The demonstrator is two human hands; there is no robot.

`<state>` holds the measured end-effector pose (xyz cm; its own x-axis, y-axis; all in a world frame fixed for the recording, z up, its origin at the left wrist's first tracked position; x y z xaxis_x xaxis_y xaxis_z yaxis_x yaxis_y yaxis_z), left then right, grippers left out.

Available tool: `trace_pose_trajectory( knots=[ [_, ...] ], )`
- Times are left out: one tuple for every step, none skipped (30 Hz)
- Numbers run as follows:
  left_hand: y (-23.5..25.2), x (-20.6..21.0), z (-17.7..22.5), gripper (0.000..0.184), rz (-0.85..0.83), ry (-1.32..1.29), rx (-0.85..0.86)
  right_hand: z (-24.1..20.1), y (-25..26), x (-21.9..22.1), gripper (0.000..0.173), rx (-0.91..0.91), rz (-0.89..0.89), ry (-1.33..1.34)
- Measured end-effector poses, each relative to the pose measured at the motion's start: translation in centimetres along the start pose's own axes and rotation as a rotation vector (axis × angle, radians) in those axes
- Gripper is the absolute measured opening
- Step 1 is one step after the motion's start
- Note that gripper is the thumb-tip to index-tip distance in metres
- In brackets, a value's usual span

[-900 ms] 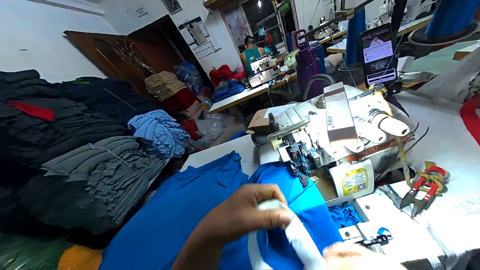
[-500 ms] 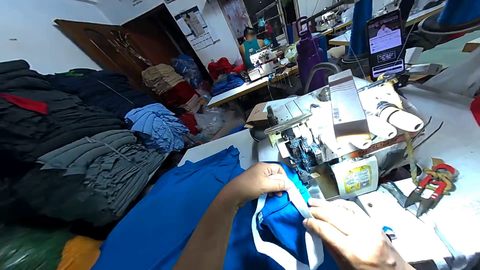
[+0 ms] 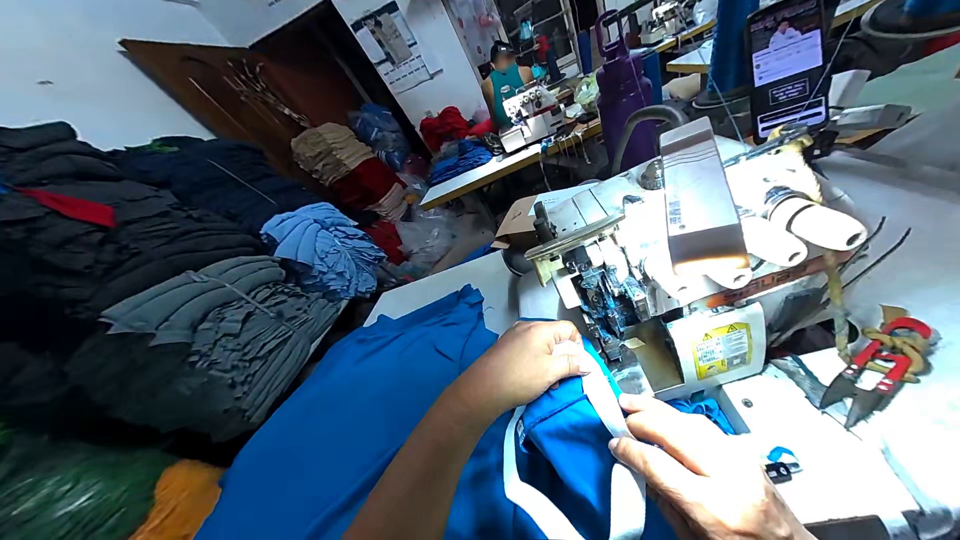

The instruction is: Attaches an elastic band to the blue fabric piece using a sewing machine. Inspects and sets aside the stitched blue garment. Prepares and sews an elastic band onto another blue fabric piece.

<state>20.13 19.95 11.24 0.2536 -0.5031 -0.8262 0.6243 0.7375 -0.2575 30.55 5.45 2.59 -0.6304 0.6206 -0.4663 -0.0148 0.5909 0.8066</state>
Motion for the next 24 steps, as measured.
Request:
trace_pose_trajectory(
  knots=[
    [0.0,0.0,-0.1,0.011,0.006,0.022,0.019,-0.1,0.0,0.0,0.016,0.009,-0.005,0.013],
    [0.2,0.1,-0.6,0.012,0.006,0.037,0.062,-0.1,-0.1,0.1,0.016,0.012,-0.005,0.021],
    [0.3,0.2,-0.9,0.012,0.007,0.043,0.091,-0.2,-0.1,0.2,0.015,0.017,-0.007,0.028],
    [0.3,0.2,-1.1,0.013,0.014,0.054,0.111,-0.3,-0.1,0.2,0.015,0.029,-0.011,0.033],
    [0.3,0.3,-1.1,0.014,0.022,0.067,0.122,-0.4,0.0,0.1,0.015,0.036,-0.009,0.028],
    [0.2,0.4,-1.2,0.013,0.041,0.087,0.136,-0.5,0.0,0.1,0.015,0.028,-0.005,0.01],
    [0.1,0.5,-1.1,0.013,0.063,0.117,0.15,-0.4,0.0,0.1,0.016,0.007,-0.007,-0.02],
    [0.0,0.6,-1.0,0.012,0.081,0.145,0.158,-0.3,0.0,0.2,0.017,-0.019,-0.005,-0.038],
    [-0.1,0.6,-0.9,0.012,0.101,0.17,0.164,-0.3,0.1,0.4,0.019,-0.042,-0.004,-0.05],
    [-0.2,0.7,-0.9,0.012,0.122,0.195,0.166,-0.3,0.2,0.4,0.021,-0.058,-0.017,-0.065],
    [-0.2,0.7,-0.8,0.013,0.139,0.217,0.163,-0.4,0.4,0.4,0.021,-0.069,-0.041,-0.065],
    [-0.2,0.7,-0.8,0.013,0.15,0.232,0.153,-0.5,0.4,0.5,0.021,-0.073,-0.077,-0.043],
    [-0.2,0.6,-0.6,0.014,0.154,0.233,0.141,-0.5,0.4,0.7,0.02,-0.071,-0.101,-0.013],
    [-0.2,0.6,-0.6,0.014,0.167,0.225,0.135,-0.4,0.3,0.9,0.019,-0.054,-0.114,0.014],
    [-0.1,0.6,-0.7,0.013,0.194,0.207,0.141,-0.4,0.1,1.1,0.019,-0.016,-0.127,0.042],
    [0.0,0.6,-0.8,0.011,0.222,0.192,0.154,-0.6,-0.1,1.1,0.019,0.043,-0.146,0.077],
    [0.0,0.6,-0.9,0.01,0.247,0.182,0.169,-0.9,-0.4,1.0,0.019,0.11,-0.168,0.12],
    [0.1,0.6,-0.9,0.009,0.265,0.176,0.175,-1.2,-0.8,0.9,0.018,0.173,-0.183,0.152],
    [0.2,0.6,-0.9,0.008,0.272,0.17,0.164,-1.4,-1.3,0.9,0.017,0.22,-0.183,0.166],
    [0.3,0.7,-0.9,0.009,0.279,0.165,0.147,-1.7,-1.8,0.9,0.018,0.252,-0.174,0.171],
    [0.4,0.6,-0.9,0.009,0.283,0.158,0.12,-1.8,-2.2,0.9,0.019,0.277,-0.157,0.177],
    [0.5,0.7,-0.9,0.009,0.3,0.152,0.105,-1.9,-2.6,0.8,0.019,0.294,-0.156,0.188],
    [0.6,0.7,-0.9,0.01,0.329,0.149,0.095,-1.9,-2.8,0.7,0.02,0.31,-0.167,0.208],
    [0.7,0.8,-1.0,0.011,0.357,0.144,0.098,-1.9,-3.0,0.6,0.02,0.321,-0.176,0.222]
  ],
)
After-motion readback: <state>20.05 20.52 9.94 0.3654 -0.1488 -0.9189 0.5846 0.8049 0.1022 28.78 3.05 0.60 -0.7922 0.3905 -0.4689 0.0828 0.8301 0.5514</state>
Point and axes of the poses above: each hand's wrist, its own y-axis towards the middle knuckle, its own x-axis out of the palm, z = x × y, the point moved 4 cm from there along y, towards the middle knuckle, and after that the axes turned 1 degree about -z, right-handed, at the moved point
